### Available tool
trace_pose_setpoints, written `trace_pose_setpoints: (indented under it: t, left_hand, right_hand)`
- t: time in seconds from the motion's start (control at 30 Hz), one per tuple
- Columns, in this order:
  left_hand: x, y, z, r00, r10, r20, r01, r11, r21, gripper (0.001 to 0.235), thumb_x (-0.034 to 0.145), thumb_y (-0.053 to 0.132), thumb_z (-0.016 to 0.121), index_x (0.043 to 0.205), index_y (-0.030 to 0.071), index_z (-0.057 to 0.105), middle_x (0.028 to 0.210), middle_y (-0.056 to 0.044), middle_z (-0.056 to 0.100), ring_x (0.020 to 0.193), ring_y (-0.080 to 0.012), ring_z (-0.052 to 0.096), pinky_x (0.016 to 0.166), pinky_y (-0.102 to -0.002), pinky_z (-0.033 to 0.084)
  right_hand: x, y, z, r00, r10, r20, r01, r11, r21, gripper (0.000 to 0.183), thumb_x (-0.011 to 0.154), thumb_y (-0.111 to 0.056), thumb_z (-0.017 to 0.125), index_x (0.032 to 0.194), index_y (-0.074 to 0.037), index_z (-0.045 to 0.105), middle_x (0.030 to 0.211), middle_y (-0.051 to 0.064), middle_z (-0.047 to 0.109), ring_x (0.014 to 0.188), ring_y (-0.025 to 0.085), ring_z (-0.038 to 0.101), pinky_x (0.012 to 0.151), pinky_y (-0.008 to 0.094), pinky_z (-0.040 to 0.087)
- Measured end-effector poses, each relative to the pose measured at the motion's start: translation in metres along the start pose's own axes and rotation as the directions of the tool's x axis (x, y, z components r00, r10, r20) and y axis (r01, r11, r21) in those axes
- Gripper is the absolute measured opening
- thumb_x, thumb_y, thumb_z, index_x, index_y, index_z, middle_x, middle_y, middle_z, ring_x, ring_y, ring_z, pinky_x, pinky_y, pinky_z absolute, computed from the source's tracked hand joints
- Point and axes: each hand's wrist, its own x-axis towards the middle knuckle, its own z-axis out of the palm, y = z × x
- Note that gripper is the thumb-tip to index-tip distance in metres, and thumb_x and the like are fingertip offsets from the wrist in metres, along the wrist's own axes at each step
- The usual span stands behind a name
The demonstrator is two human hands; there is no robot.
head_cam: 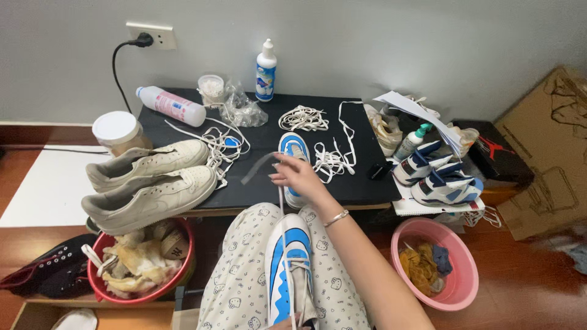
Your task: The person threads white shoelaces through the eyelets of a white and blue sneaker, then ties the laces into a bow. The task is performed by hand on a single shoe placed on the lap.
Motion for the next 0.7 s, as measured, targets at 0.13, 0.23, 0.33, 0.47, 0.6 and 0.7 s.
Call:
trace_pose_setpoints:
  t: [0.13,0.23,0.33,0.47,0.6,0.7]
  left_hand:
    - [-0.022,-0.024,-0.040,0.977,0.055,-0.206,-0.011,0.978,0.210,0.019,0.074,0.020,0.078,0.085,0.009,0.066,0.095,-0.012,0.063,0.093,-0.0249,0.061,0.081,-0.042,0.050]
    - [-0.032,-0.014,-0.088,0.906,-0.059,-0.419,0.191,0.941,0.280,0.022,0.070,0.021,0.081,0.082,0.010,0.066,0.092,-0.012,0.062,0.088,-0.0249,0.059,0.076,-0.043,0.050]
    - [-0.020,0.021,-0.123,0.696,-0.718,0.005,0.683,0.660,-0.313,0.015,0.091,0.022,0.068,0.086,0.008,0.066,0.077,-0.004,0.065,0.069,-0.0131,0.062,0.066,-0.030,0.052]
    - [0.012,0.046,-0.141,0.666,-0.734,0.134,0.664,0.501,-0.555,0.016,0.099,0.018,0.060,0.089,0.006,0.063,0.069,-0.002,0.055,0.066,-0.0103,0.050,0.061,-0.026,0.043]
    - [0.016,0.042,-0.149,0.775,-0.628,0.076,0.519,0.562,-0.645,0.018,0.099,0.018,0.061,0.090,0.003,0.066,0.076,0.004,0.058,0.072,-0.0051,0.049,0.064,-0.022,0.042]
    - [0.008,0.037,-0.157,0.736,-0.658,0.160,0.577,0.486,-0.656,0.020,0.099,0.020,0.061,0.091,0.003,0.069,0.070,0.002,0.053,0.067,-0.0071,0.048,0.060,-0.023,0.040]
  right_hand:
    - [-0.024,0.002,-0.001,0.999,-0.020,0.034,0.033,0.900,-0.434,0.039,0.095,-0.014,0.063,0.133,-0.009,0.067,0.105,0.012,0.070,0.090,0.019,0.070,0.083,0.032,0.060]
    - [-0.069,-0.006,0.002,0.932,-0.233,0.277,0.351,0.769,-0.534,0.037,0.094,-0.016,0.067,0.130,-0.006,0.070,0.110,0.010,0.067,0.099,0.020,0.070,0.089,0.033,0.058]
    - [-0.126,-0.022,0.014,0.721,-0.131,0.681,0.486,0.796,-0.361,0.032,0.096,-0.016,0.071,0.126,-0.005,0.074,0.119,0.011,0.076,0.113,0.018,0.071,0.099,0.031,0.053]
    - [-0.161,-0.038,0.031,0.729,0.082,0.680,0.242,0.898,-0.367,0.030,0.093,-0.015,0.072,0.119,-0.002,0.070,0.099,0.011,0.075,0.092,0.013,0.070,0.082,0.027,0.053]
    - [-0.156,-0.022,0.011,0.788,0.052,0.613,0.214,0.911,-0.352,0.013,0.096,-0.012,0.071,0.100,0.000,0.075,0.088,0.008,0.074,0.081,0.012,0.068,0.076,0.027,0.054]
    - [-0.145,-0.001,-0.015,0.824,0.050,0.565,0.062,0.982,-0.176,0.012,0.098,-0.011,0.068,0.093,-0.001,0.069,0.086,0.003,0.068,0.080,0.010,0.063,0.076,0.027,0.053]
